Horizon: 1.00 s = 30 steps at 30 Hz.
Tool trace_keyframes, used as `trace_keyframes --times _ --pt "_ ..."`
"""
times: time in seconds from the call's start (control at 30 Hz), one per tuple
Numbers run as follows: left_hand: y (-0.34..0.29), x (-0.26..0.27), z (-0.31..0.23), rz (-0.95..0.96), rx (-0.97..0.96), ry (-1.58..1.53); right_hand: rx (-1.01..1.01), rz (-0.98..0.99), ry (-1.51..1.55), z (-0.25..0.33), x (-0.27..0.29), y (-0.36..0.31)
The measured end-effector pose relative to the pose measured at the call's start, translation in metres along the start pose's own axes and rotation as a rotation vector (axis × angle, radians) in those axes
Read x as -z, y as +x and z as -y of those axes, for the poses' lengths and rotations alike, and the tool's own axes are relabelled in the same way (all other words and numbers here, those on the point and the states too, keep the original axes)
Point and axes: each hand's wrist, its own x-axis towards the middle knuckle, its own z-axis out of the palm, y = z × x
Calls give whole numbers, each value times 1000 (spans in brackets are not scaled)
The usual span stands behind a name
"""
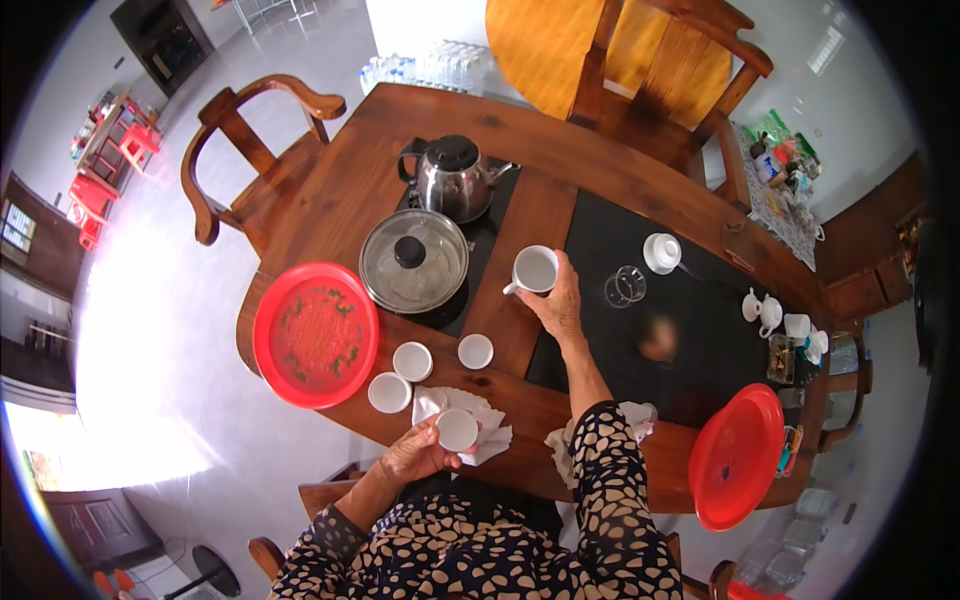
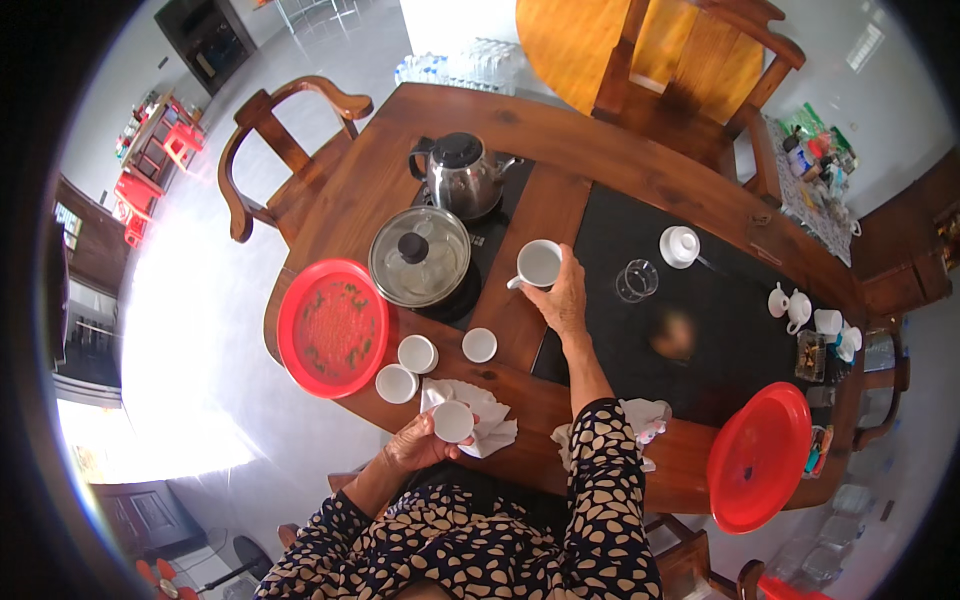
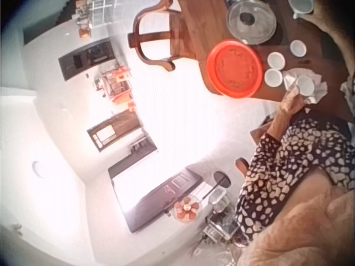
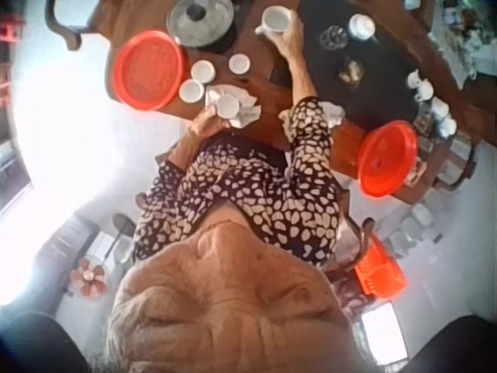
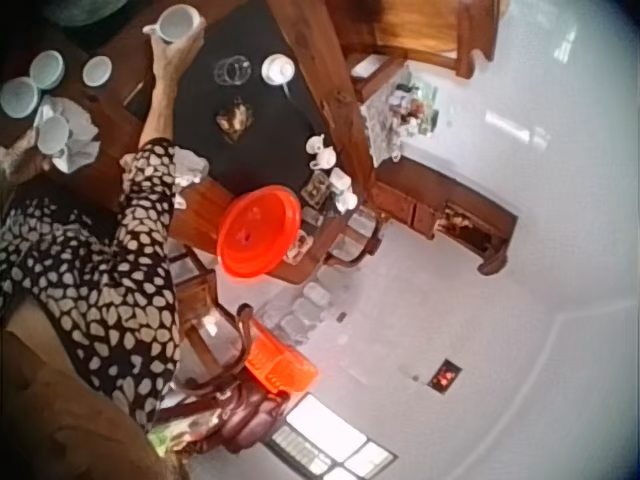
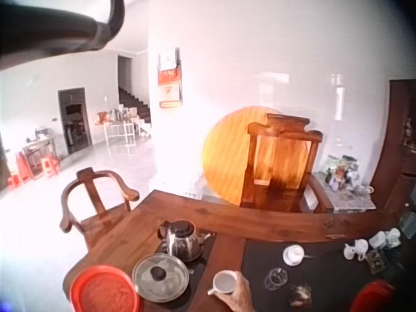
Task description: The person sits at a wooden table and dries several small white cups using a white cloth. They wipe each cup individually and place the dried cups onto a red plastic tray. The process is repeated for multiple cups throughout the video.
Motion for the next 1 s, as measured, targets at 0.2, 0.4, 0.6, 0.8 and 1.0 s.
trace_keyframes --times 0.2,0.4,0.6,0.8,1.0 --pt "0 7 0 -59 -81 46 160 -18 -46 23 29 -47" --pt "-2 5 1 -123 -185 40 148 145 -22 42 38 -114" --pt "2 -2 -3 -143 -223 -4 105 150 42 39 14 -148" --pt "3 -7 -9 -158 -238 27 109 91 80 34 3 -139" --pt "8 -18 -24 -137 -281 167 157 16 26 23 7 -109"
